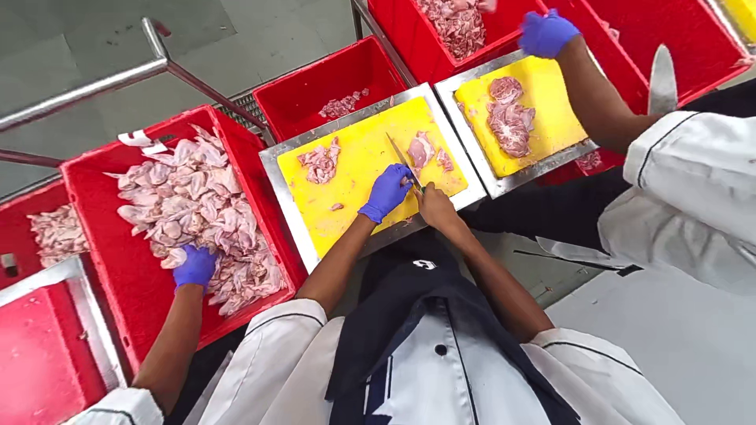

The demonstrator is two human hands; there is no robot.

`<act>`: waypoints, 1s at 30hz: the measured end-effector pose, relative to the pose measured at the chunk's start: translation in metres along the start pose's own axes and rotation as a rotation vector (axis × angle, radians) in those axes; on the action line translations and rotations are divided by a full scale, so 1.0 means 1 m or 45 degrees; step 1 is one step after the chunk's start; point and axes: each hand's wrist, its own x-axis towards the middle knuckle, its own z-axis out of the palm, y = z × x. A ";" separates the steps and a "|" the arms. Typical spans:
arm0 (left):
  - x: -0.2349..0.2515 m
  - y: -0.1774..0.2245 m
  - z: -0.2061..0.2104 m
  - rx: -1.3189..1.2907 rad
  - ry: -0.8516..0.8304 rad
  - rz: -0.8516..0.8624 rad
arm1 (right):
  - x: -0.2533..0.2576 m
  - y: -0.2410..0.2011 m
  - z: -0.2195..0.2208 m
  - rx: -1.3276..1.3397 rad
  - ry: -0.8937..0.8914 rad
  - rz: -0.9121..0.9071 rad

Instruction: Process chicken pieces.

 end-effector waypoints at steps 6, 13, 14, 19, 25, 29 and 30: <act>-0.003 0.012 0.003 0.112 0.268 -0.314 | -0.063 0.066 0.014 -0.046 -0.119 0.123; -0.017 0.015 -0.024 0.397 0.296 -0.506 | -0.077 0.107 -0.028 -0.050 -0.033 0.018; -0.010 0.018 -0.022 0.373 0.279 -0.379 | -0.071 0.104 -0.036 -0.037 0.033 -0.003; 0.057 0.020 -0.001 0.082 0.171 0.113 | -0.035 0.084 -0.076 -0.221 -0.033 -0.001; 0.066 0.006 0.006 0.033 0.231 0.143 | 0.012 0.043 -0.069 -0.151 -0.072 -0.021; 0.071 -0.002 -0.007 0.094 0.219 0.171 | 0.059 -0.001 -0.066 -0.105 -0.012 -0.084; 0.072 -0.004 -0.009 0.122 0.203 0.172 | 0.060 -0.002 -0.067 -0.115 -0.014 -0.084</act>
